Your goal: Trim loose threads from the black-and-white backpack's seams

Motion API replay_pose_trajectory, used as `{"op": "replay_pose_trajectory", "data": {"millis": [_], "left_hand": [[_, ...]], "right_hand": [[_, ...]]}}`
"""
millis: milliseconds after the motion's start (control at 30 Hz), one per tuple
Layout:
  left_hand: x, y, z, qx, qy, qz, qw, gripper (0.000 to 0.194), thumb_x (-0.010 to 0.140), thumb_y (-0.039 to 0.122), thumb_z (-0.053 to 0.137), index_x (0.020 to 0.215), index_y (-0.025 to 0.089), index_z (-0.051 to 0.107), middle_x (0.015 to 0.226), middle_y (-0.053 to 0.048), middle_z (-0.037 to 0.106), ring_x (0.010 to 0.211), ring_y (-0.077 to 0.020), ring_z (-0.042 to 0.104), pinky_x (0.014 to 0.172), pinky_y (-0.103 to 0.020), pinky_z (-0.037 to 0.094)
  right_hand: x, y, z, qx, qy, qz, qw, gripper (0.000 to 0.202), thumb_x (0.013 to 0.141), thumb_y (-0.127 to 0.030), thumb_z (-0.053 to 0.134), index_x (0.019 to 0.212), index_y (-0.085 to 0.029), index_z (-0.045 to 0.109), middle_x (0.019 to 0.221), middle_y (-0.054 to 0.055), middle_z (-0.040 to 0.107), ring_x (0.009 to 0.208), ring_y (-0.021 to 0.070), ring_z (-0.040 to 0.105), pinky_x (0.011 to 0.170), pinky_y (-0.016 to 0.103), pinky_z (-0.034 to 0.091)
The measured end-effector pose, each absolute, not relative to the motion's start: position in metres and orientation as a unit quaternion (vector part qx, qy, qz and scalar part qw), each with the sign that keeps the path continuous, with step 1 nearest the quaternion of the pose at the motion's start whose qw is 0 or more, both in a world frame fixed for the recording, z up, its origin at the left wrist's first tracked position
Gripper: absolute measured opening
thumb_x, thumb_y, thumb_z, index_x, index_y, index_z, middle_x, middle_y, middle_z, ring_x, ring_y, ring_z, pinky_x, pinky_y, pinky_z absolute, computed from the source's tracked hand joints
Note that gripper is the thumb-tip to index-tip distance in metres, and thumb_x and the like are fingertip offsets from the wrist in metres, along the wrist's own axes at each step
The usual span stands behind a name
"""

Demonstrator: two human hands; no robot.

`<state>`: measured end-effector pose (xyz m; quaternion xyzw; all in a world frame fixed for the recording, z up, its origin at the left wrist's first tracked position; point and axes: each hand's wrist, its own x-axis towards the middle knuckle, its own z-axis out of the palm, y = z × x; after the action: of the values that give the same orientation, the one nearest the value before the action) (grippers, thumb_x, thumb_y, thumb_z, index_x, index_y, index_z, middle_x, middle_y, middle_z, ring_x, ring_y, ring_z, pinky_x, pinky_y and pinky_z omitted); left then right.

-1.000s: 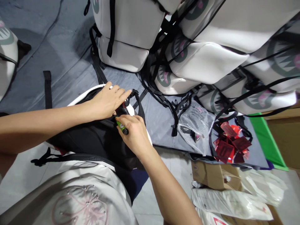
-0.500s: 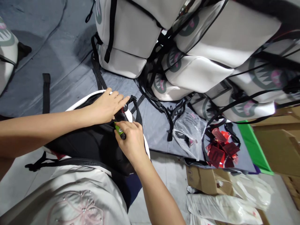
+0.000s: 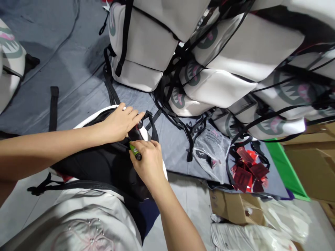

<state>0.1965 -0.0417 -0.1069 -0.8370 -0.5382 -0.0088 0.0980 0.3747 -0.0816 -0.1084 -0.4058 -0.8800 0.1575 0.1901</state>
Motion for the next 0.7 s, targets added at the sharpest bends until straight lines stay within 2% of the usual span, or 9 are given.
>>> {"op": "replay_pose_trajectory", "data": {"millis": [233,433,700], "left_hand": [[0.197,-0.040,-0.105,-0.836,-0.541,0.012,0.089,0.086,0.081,0.033,0.066,0.154,0.011,0.026,0.137,-0.017,0.054,0.122,-0.0338,0.047,0.108,-0.047,0.030],[0.198,-0.040,-0.100,-0.835,-0.544,0.033,0.071,0.093,0.081,0.037,0.070,0.155,0.009,0.021,0.140,-0.019,0.051,0.125,-0.0352,0.045,0.108,-0.046,0.029],[0.200,-0.041,-0.099,-0.838,-0.536,0.037,0.094,0.093,0.080,0.040,0.072,0.153,0.004,0.025,0.136,-0.020,0.053,0.121,-0.0351,0.048,0.104,-0.046,0.033]], "right_hand": [[0.375,-0.084,-0.112,-0.429,-0.867,0.160,0.198,0.018,0.084,-0.015,0.068,0.100,-0.025,0.070,0.104,0.003,0.077,0.096,0.0257,0.071,0.095,0.047,0.037],[0.374,-0.088,-0.119,-0.442,-0.850,0.158,0.238,0.019,0.085,-0.017,0.069,0.102,-0.025,0.070,0.105,0.002,0.077,0.100,0.0258,0.069,0.103,0.050,0.032],[0.377,-0.084,-0.119,-0.429,-0.859,0.163,0.227,0.019,0.084,-0.016,0.071,0.100,-0.025,0.070,0.102,0.002,0.077,0.096,0.0259,0.070,0.098,0.048,0.034]]}}
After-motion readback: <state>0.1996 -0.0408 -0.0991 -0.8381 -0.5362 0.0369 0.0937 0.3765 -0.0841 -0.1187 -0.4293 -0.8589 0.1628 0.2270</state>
